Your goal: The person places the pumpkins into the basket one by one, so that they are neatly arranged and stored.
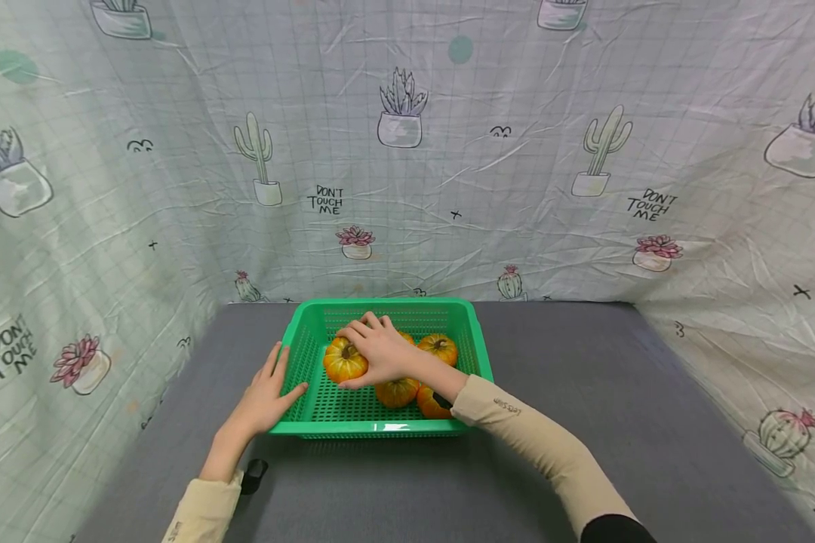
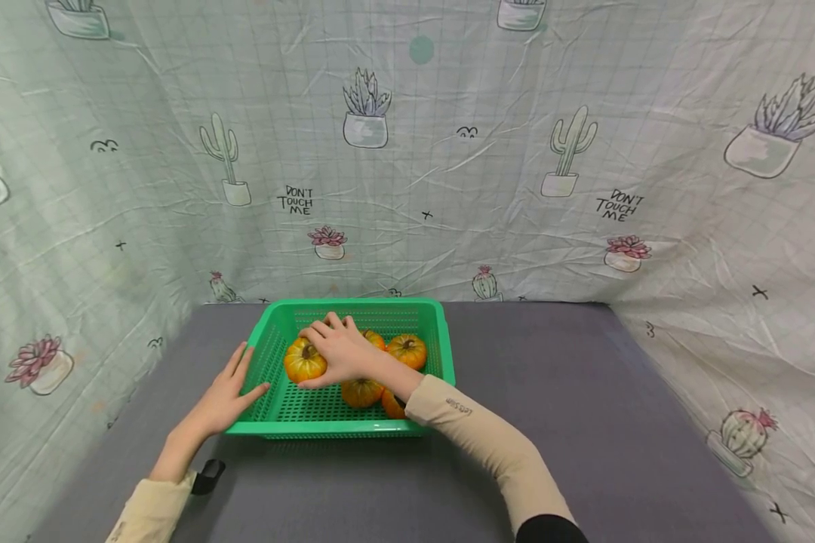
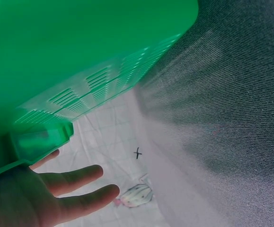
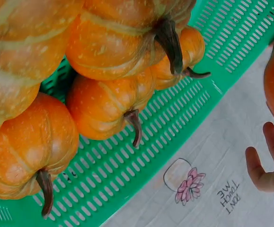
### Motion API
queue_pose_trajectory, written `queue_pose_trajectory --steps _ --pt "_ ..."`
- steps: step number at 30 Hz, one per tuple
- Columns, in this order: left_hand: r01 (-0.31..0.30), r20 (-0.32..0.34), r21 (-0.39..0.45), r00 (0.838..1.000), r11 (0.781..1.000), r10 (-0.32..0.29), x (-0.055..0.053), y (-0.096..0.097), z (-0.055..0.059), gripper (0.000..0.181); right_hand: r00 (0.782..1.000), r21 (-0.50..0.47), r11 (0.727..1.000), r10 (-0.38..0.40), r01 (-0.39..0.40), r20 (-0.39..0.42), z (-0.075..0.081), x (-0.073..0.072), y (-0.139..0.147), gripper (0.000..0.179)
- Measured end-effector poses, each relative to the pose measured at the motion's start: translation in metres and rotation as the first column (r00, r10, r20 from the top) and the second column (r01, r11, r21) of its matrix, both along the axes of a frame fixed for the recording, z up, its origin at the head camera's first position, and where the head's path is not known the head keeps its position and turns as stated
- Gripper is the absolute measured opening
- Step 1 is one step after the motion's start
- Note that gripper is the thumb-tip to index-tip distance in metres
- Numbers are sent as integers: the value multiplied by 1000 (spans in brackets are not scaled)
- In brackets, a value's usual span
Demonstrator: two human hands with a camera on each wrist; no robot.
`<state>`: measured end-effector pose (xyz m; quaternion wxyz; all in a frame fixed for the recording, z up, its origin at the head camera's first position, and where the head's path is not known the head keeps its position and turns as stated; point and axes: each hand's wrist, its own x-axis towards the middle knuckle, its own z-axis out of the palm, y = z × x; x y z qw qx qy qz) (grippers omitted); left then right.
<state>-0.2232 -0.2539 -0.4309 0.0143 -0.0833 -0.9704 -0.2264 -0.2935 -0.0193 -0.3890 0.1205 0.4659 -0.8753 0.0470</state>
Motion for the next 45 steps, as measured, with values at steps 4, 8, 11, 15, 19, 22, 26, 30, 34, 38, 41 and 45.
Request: queue_pose_trajectory --steps 4,8,11,15,19,22,26,30,34,38,41,45 --pt "-1 0 0 1000 1000 1 0 0 -1 80 1000 42 999 2 -2 1 -3 -1 -3 75" --pt "4 2 -5 1000 1000 -4 0 0 -1 82 1000 77 997 -3 3 -3 -6 -2 -5 76" --pt "6 2 -4 1000 1000 -6 0 -1 -1 83 1000 95 995 -5 4 5 -9 -3 -5 75" --pt "7 0 2 1000 1000 -7 0 0 0 82 1000 118 993 -6 5 12 -13 -5 -6 75" --pt "10 0 4 1000 1000 -10 -1 0 -1 82 1000 161 987 -18 16 11 -14 -6 -7 76" --pt "10 1 7 1000 1000 -10 -1 0 -1 82 1000 192 981 -26 24 9 -15 -6 -8 78" --pt "13 5 10 1000 1000 -13 -1 -1 -2 83 999 233 972 -30 27 12 -17 -8 -10 79" --pt "18 -2 12 1000 1000 -18 -1 -1 -2 82 999 276 961 -33 24 30 -20 -10 -12 79" --pt "20 -13 8 1000 1000 -19 -2 -1 -2 81 999 293 956 -27 14 42 -22 -11 -12 79" --pt "21 -18 14 1000 1000 -20 -1 -1 -2 79 999 303 953 -19 10 28 -23 -11 -12 80" --pt "21 -18 16 1000 1000 -20 -1 -1 -2 78 1000 320 947 -22 16 16 -24 -10 -12 80" --pt "20 -16 14 1000 1000 -20 -1 -1 -3 77 999 346 938 -32 30 0 -25 -9 -13 81"
